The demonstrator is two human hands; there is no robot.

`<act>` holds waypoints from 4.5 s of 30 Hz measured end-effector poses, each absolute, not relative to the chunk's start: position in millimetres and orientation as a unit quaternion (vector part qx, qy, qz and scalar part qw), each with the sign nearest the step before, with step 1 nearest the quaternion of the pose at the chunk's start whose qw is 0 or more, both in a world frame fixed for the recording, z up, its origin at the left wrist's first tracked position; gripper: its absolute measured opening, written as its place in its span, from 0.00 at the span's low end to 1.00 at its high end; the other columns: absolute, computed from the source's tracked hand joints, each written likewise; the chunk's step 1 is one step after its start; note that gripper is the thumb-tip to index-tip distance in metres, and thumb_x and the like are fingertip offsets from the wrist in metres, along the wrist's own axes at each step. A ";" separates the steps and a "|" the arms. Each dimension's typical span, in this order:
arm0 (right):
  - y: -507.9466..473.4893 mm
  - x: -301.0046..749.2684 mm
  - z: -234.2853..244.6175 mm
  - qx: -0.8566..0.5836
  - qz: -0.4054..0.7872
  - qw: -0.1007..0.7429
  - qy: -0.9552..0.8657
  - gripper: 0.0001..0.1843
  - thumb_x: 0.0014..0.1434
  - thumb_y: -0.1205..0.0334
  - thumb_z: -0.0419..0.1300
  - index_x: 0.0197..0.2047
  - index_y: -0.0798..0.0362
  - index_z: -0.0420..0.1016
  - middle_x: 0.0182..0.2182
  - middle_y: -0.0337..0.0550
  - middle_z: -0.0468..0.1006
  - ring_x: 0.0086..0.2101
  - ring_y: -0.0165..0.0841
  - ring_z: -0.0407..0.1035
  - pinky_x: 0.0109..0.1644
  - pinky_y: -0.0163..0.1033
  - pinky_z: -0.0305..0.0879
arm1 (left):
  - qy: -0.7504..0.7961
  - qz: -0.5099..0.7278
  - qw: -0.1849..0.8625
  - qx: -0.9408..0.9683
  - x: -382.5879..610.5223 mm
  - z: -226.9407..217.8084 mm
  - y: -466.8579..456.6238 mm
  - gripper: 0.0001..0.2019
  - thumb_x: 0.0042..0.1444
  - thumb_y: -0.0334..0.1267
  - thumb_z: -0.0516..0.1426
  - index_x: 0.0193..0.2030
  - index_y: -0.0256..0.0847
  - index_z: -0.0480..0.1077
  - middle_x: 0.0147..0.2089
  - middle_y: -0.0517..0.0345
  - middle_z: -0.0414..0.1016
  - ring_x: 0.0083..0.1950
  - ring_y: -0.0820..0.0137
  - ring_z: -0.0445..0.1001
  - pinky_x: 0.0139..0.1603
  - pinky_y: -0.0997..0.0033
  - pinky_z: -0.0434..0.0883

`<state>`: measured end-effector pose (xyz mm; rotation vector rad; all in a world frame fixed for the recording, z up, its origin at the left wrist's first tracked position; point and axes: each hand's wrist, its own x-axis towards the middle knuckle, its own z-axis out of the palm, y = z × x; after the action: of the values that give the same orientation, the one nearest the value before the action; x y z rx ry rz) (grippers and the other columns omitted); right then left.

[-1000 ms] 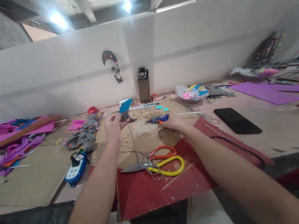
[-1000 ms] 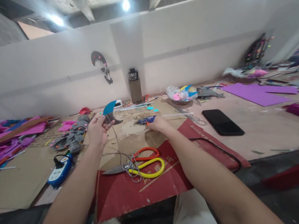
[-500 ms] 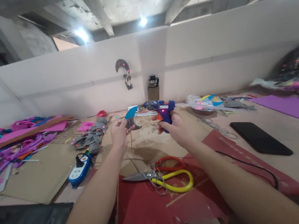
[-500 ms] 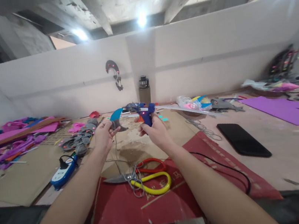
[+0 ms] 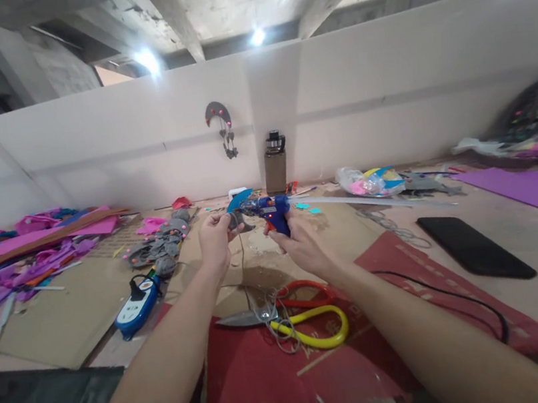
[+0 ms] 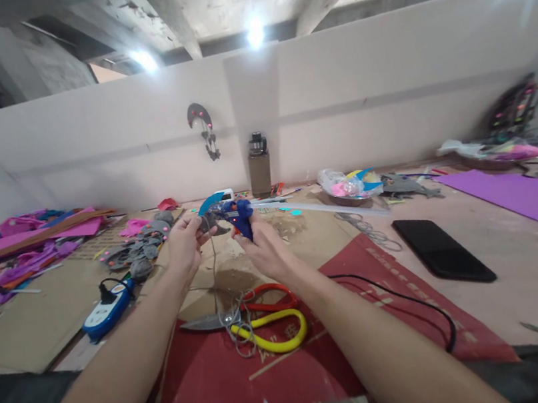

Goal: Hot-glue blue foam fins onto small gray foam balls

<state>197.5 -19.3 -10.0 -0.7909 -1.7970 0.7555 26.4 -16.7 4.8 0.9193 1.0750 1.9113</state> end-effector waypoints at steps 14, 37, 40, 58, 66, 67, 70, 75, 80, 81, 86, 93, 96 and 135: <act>-13.4 197.3 -13.4 -0.344 0.251 0.466 -0.775 0.08 0.57 0.59 0.52 0.40 0.53 0.64 0.28 0.41 0.69 0.30 0.34 0.63 0.38 0.41 0.61 | 0.417 0.751 0.353 0.370 25.0 -3.2 -10.9 0.09 0.41 0.36 0.63 0.26 0.35 0.67 0.26 0.63 0.67 0.26 0.78 0.69 0.35 0.69 0.77; -7.2 203.2 -12.7 -0.366 0.279 0.494 -0.738 0.12 0.56 0.59 0.54 0.44 0.52 0.64 0.30 0.41 0.70 0.24 0.29 0.62 0.29 0.37 0.61 | 0.390 0.758 0.392 0.344 23.2 6.2 -15.0 0.10 0.42 0.35 0.62 0.28 0.36 0.64 0.27 0.62 0.69 0.27 0.78 0.70 0.39 0.66 0.76; -2.4 204.3 -12.3 -0.405 0.320 0.492 -0.701 0.12 0.55 0.59 0.55 0.43 0.52 0.64 0.30 0.40 0.72 0.21 0.27 0.61 0.25 0.35 0.61 | 0.387 0.763 0.396 0.334 21.9 6.6 -14.4 0.09 0.43 0.35 0.61 0.27 0.36 0.64 0.24 0.64 0.67 0.23 0.81 0.66 0.38 0.67 0.76; 7.0 193.8 -14.7 -0.367 0.417 0.529 -0.642 0.11 0.50 0.58 0.59 0.36 0.52 0.64 0.37 0.46 0.75 0.40 0.35 0.70 0.47 0.45 0.66 | 0.473 0.687 0.124 0.538 33.5 4.6 -25.8 0.05 0.45 0.33 0.61 0.30 0.39 0.71 0.28 0.60 0.73 0.28 0.74 0.71 0.32 0.77 0.67; -12.8 174.0 -8.9 -0.209 0.706 0.462 -0.495 0.19 0.43 0.57 0.66 0.36 0.51 0.62 0.24 0.29 0.66 0.20 0.21 0.59 0.33 0.36 0.66 | 0.484 0.663 0.164 0.547 41.7 1.8 -27.0 0.05 0.48 0.36 0.60 0.31 0.39 0.69 0.28 0.59 0.73 0.30 0.72 0.73 0.35 0.73 0.70; -11.3 177.1 -8.1 -0.221 0.689 0.474 -0.501 0.18 0.43 0.56 0.66 0.34 0.52 0.64 0.24 0.29 0.64 0.20 0.20 0.55 0.29 0.33 0.63 | 0.474 0.674 0.201 0.530 41.7 0.5 -25.1 0.06 0.47 0.37 0.60 0.31 0.39 0.68 0.28 0.59 0.73 0.30 0.71 0.73 0.36 0.71 0.72; -3.4 183.1 -8.9 -0.278 0.605 0.527 -0.528 0.14 0.46 0.55 0.63 0.30 0.53 0.65 0.23 0.30 0.62 0.21 0.21 0.52 0.24 0.30 0.51 | 0.439 0.696 0.297 0.485 43.5 -1.6 -21.8 0.09 0.46 0.38 0.61 0.31 0.38 0.66 0.29 0.59 0.73 0.31 0.71 0.74 0.36 0.69 0.74; 3.7 187.2 -11.0 -0.339 0.399 0.583 -0.621 0.07 0.52 0.58 0.57 0.30 0.53 0.68 0.24 0.34 0.66 0.26 0.27 0.57 0.31 0.34 0.55 | 0.433 0.698 0.344 0.456 51.1 2.4 -25.8 0.10 0.44 0.36 0.62 0.30 0.37 0.65 0.28 0.61 0.71 0.31 0.73 0.73 0.35 0.68 0.76; 1.8 191.0 -8.0 -0.347 0.312 0.601 -0.649 0.06 0.55 0.59 0.55 0.31 0.53 0.68 0.27 0.37 0.69 0.29 0.29 0.60 0.36 0.36 0.58 | 0.426 0.691 0.390 0.434 55.2 5.7 -30.3 0.10 0.44 0.36 0.62 0.30 0.36 0.65 0.29 0.61 0.70 0.31 0.74 0.74 0.36 0.66 0.78; 1.9 191.3 -7.5 -0.349 0.312 0.601 -0.648 0.06 0.55 0.59 0.55 0.30 0.53 0.68 0.27 0.37 0.69 0.29 0.29 0.61 0.37 0.36 0.58 | 0.425 0.688 0.401 0.430 55.4 5.7 -30.5 0.09 0.45 0.35 0.62 0.30 0.37 0.65 0.30 0.60 0.71 0.31 0.74 0.74 0.37 0.65 0.78; 4.0 191.9 -6.2 -0.348 0.326 0.606 -0.637 0.07 0.54 0.58 0.55 0.29 0.53 0.68 0.27 0.36 0.69 0.28 0.28 0.60 0.36 0.36 0.58 | 0.416 0.675 0.447 0.415 55.6 7.6 -31.4 0.09 0.45 0.35 0.61 0.30 0.37 0.65 0.28 0.62 0.70 0.28 0.75 0.74 0.37 0.65 0.78; 3.0 193.2 -3.3 -0.341 0.385 0.591 -0.622 0.08 0.51 0.58 0.57 0.28 0.53 0.69 0.24 0.36 0.68 0.26 0.27 0.58 0.32 0.35 0.56 | 0.411 0.662 0.476 0.408 56.0 13.2 -34.6 0.07 0.44 0.34 0.60 0.29 0.37 0.65 0.27 0.61 0.72 0.28 0.73 0.76 0.34 0.66 0.78; 3.8 193.2 -3.6 -0.335 0.416 0.584 -0.612 0.08 0.50 0.57 0.58 0.28 0.53 0.69 0.23 0.36 0.67 0.25 0.27 0.58 0.31 0.35 0.55 | 0.406 0.658 0.483 0.411 54.5 13.2 -34.8 0.08 0.44 0.34 0.60 0.30 0.38 0.64 0.28 0.59 0.74 0.30 0.71 0.77 0.34 0.66 0.78; -20.5 190.7 7.6 -0.230 0.498 0.469 -0.692 0.20 0.48 0.56 0.65 0.45 0.51 0.71 0.23 0.30 0.57 0.25 0.25 0.56 0.31 0.34 0.55 | 0.352 0.519 0.609 0.486 31.2 14.3 -31.4 0.07 0.39 0.32 0.63 0.25 0.36 0.68 0.17 0.64 0.66 0.15 0.79 0.64 0.14 0.82 0.61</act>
<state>190.7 -20.5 7.6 -0.5647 -1.6966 1.2209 31.2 -31.4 14.3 1.1232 0.8141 1.1978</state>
